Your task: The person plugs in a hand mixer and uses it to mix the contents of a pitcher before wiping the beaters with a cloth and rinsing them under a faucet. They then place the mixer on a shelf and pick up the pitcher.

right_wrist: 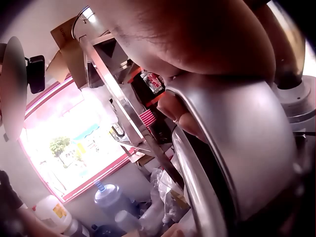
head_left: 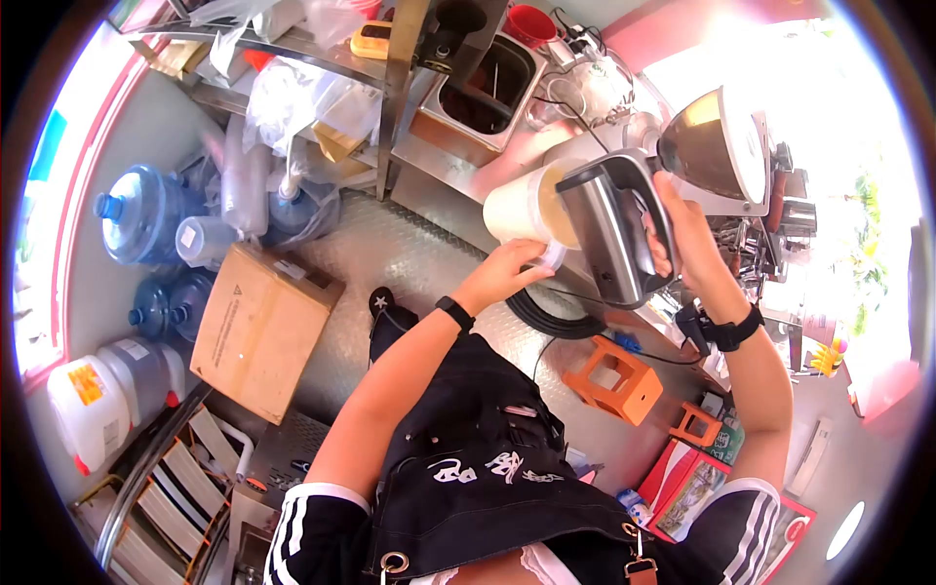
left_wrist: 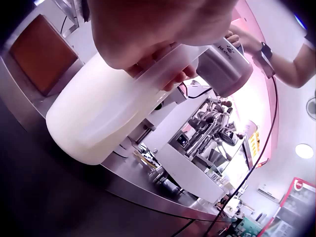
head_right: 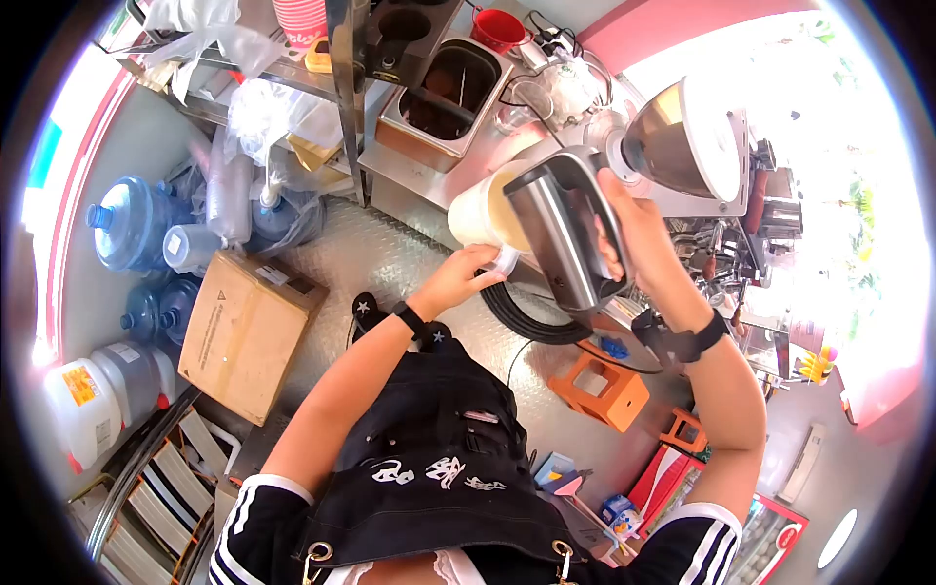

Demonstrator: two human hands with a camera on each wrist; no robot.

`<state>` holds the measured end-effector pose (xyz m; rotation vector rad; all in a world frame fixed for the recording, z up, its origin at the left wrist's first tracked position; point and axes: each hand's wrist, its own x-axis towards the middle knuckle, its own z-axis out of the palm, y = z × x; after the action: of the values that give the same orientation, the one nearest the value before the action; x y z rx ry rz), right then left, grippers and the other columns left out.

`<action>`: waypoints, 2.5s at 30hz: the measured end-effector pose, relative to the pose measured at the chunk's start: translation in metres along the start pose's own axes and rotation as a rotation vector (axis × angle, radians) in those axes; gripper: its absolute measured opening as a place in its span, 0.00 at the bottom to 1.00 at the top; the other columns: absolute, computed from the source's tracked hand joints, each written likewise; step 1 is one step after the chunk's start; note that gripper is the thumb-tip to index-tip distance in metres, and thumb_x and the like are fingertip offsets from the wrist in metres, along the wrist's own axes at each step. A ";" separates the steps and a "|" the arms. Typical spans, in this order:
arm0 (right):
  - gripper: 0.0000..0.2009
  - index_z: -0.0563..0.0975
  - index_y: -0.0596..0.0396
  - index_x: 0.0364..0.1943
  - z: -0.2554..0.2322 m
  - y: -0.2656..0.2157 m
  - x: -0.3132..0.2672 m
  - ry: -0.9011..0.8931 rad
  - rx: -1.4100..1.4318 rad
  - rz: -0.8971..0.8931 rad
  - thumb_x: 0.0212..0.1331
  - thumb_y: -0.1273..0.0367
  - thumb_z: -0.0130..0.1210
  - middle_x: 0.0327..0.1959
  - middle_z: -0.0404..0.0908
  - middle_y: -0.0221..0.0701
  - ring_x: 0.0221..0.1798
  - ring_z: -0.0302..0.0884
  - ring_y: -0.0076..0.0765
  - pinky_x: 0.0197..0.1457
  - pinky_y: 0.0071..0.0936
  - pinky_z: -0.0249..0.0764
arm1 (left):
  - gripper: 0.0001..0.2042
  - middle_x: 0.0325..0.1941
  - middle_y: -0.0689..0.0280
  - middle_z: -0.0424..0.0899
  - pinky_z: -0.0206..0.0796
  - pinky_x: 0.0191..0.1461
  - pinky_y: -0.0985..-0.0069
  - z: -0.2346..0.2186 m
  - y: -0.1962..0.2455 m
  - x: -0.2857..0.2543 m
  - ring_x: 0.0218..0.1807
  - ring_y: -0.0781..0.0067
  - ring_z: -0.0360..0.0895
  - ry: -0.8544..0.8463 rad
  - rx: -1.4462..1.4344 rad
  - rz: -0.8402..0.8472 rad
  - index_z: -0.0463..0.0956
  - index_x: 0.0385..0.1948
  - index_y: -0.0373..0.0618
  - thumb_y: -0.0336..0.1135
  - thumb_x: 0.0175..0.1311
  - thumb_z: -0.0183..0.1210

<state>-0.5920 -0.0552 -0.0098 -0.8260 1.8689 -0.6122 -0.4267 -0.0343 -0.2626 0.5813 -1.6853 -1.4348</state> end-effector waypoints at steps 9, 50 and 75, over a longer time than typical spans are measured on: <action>0.29 0.66 0.52 0.19 0.019 -0.015 -0.016 0.040 0.010 0.032 0.64 0.42 0.40 0.06 0.61 0.27 0.03 0.55 0.22 0.07 0.20 0.54 | 0.14 0.36 0.53 0.77 0.69 0.42 0.70 0.000 -0.003 0.001 0.37 0.56 0.76 0.172 -0.091 0.053 0.74 0.34 0.33 0.37 0.54 0.63; 0.28 0.69 0.56 0.20 0.015 -0.014 -0.005 0.076 -0.049 0.031 0.63 0.44 0.44 0.08 0.65 0.30 0.06 0.60 0.25 0.07 0.21 0.56 | 0.18 0.24 0.62 0.74 0.64 0.38 0.67 0.011 0.007 0.011 0.31 0.58 0.71 0.417 0.047 0.181 0.73 0.25 0.41 0.46 0.45 0.68; 0.28 0.68 0.55 0.17 0.025 -0.033 -0.010 0.220 -0.258 -0.085 0.67 0.46 0.41 0.06 0.62 0.26 0.04 0.56 0.20 0.07 0.17 0.52 | 0.19 0.29 0.56 0.73 0.64 0.40 0.66 0.012 -0.011 0.021 0.34 0.53 0.69 0.386 -0.030 0.129 0.72 0.29 0.37 0.43 0.48 0.67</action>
<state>-0.5569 -0.0701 0.0088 -1.0440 2.1531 -0.5382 -0.4500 -0.0459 -0.2670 0.6723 -1.3672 -1.1674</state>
